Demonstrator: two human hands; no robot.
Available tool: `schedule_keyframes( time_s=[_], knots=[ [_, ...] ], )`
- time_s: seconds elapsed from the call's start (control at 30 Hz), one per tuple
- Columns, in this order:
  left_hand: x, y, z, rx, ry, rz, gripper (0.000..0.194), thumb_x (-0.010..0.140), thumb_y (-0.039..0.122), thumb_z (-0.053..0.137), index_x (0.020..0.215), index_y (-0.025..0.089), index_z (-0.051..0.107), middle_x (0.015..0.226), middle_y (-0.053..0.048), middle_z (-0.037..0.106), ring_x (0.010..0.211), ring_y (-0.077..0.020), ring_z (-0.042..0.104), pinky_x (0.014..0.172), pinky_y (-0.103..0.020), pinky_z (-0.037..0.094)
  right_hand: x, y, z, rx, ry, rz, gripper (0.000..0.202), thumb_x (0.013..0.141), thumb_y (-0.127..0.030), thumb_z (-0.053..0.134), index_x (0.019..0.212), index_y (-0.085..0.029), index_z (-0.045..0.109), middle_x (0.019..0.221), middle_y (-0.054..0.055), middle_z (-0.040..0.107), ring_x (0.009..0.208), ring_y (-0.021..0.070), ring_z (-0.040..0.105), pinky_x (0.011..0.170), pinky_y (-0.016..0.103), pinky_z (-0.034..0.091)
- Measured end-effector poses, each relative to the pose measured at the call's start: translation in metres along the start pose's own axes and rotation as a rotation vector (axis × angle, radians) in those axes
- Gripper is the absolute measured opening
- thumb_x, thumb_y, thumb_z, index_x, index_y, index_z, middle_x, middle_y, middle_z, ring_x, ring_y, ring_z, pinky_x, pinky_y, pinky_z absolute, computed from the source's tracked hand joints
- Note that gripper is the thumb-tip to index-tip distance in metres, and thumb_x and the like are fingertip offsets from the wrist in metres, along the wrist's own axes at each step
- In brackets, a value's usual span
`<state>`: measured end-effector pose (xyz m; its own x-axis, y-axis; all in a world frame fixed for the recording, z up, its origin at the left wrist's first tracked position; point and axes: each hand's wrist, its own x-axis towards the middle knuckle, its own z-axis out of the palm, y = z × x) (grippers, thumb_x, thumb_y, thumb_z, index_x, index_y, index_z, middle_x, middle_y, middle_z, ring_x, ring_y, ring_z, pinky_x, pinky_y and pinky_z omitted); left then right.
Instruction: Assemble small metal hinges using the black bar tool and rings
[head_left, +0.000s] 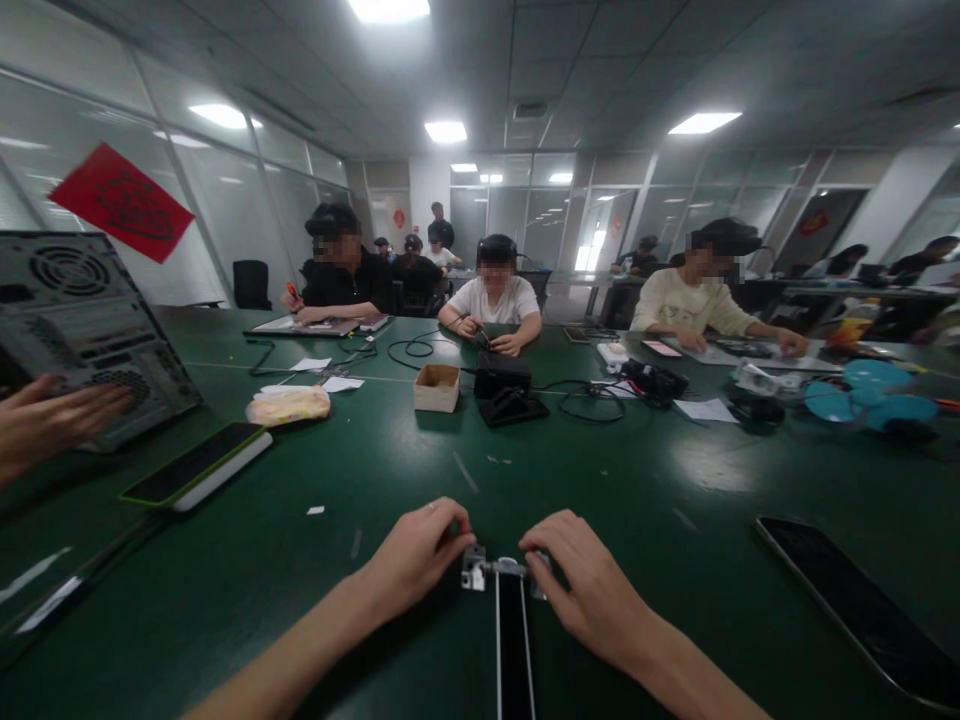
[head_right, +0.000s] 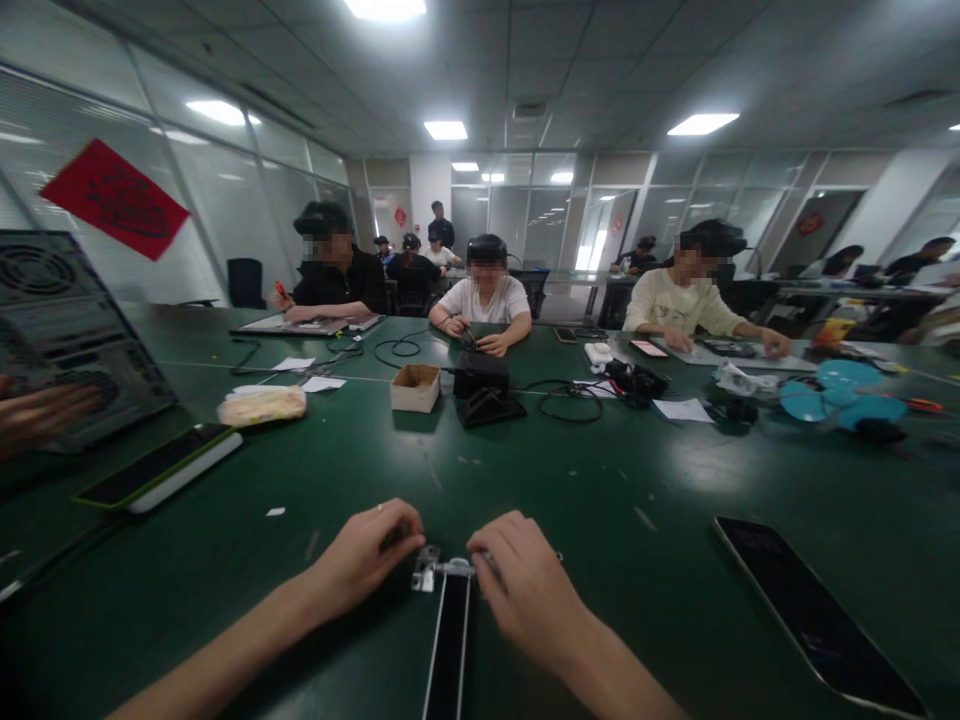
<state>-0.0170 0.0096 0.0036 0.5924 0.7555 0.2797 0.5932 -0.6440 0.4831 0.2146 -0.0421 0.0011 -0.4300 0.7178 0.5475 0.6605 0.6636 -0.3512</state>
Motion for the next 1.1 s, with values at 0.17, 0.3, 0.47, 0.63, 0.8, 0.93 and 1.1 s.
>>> schedule_keyframes(
  time_s=[0.17, 0.3, 0.47, 0.63, 0.8, 0.93, 1.1],
  knots=[
    [0.006, 0.007, -0.013, -0.037, -0.114, -0.194, 0.012, 0.086, 0.027, 0.054, 0.082, 0.016, 0.056, 0.073, 0.000, 0.058, 0.064, -0.0137, 0.052, 0.059, -0.023, 0.038, 0.002, 0.005, -0.014, -0.155, -0.167, 0.060, 0.013, 0.086, -0.013, 0.049, 0.087, -0.016, 0.062, 0.086, 0.007, 0.062, 0.082, 0.0194, 0.053, 0.071, 0.033, 0.041],
    [0.004, 0.011, -0.017, -0.105, -0.176, -0.215, 0.017, 0.083, 0.031, 0.056, 0.078, 0.015, 0.057, 0.072, 0.001, 0.058, 0.063, -0.0132, 0.052, 0.058, -0.023, 0.037, 0.003, 0.005, -0.022, -0.167, -0.297, 0.094, 0.012, 0.086, -0.014, 0.051, 0.085, -0.016, 0.064, 0.085, 0.006, 0.062, 0.079, 0.0181, 0.053, 0.069, 0.031, 0.040],
    [0.002, 0.010, -0.013, -0.158, -0.218, -0.187, 0.013, 0.080, 0.028, 0.058, 0.076, 0.015, 0.057, 0.072, 0.001, 0.059, 0.062, -0.0120, 0.051, 0.057, -0.022, 0.037, 0.003, 0.006, -0.023, -0.166, -0.357, 0.090, 0.015, 0.087, -0.016, 0.049, 0.088, -0.016, 0.064, 0.086, 0.006, 0.062, 0.080, 0.0179, 0.052, 0.070, 0.032, 0.039],
    [0.002, 0.009, -0.012, -0.174, -0.253, -0.165, 0.012, 0.079, 0.028, 0.062, 0.078, 0.016, 0.061, 0.074, 0.002, 0.060, 0.065, -0.0118, 0.052, 0.059, -0.021, 0.037, 0.004, 0.007, -0.030, -0.138, -0.364, 0.086, 0.016, 0.087, -0.017, 0.048, 0.087, -0.016, 0.064, 0.086, 0.006, 0.062, 0.079, 0.0173, 0.051, 0.068, 0.031, 0.038],
    [0.003, 0.013, -0.016, -0.190, -0.253, -0.149, 0.014, 0.079, 0.025, 0.066, 0.090, 0.018, 0.063, 0.079, 0.003, 0.063, 0.066, -0.0117, 0.054, 0.062, -0.021, 0.038, 0.005, 0.006, -0.037, -0.135, -0.386, 0.090, 0.014, 0.085, -0.017, 0.050, 0.081, -0.017, 0.063, 0.081, 0.005, 0.060, 0.072, 0.0167, 0.049, 0.063, 0.030, 0.038],
    [0.003, 0.014, -0.015, -0.208, -0.260, -0.120, 0.013, 0.078, 0.022, 0.067, 0.091, 0.019, 0.066, 0.083, 0.002, 0.065, 0.069, -0.0122, 0.056, 0.065, -0.022, 0.041, 0.005, 0.005, -0.034, -0.117, -0.414, 0.102, 0.010, 0.083, -0.017, 0.053, 0.080, -0.018, 0.063, 0.080, 0.004, 0.060, 0.074, 0.0169, 0.050, 0.064, 0.030, 0.039],
    [0.003, 0.011, -0.011, -0.200, -0.220, -0.071, 0.010, 0.076, 0.019, 0.071, 0.086, 0.018, 0.068, 0.088, 0.000, 0.063, 0.075, -0.0134, 0.057, 0.067, -0.022, 0.042, 0.006, 0.003, -0.030, -0.112, -0.433, 0.142, 0.007, 0.081, -0.016, 0.057, 0.084, -0.018, 0.063, 0.084, 0.004, 0.061, 0.076, 0.0169, 0.052, 0.065, 0.029, 0.040]
  ],
)
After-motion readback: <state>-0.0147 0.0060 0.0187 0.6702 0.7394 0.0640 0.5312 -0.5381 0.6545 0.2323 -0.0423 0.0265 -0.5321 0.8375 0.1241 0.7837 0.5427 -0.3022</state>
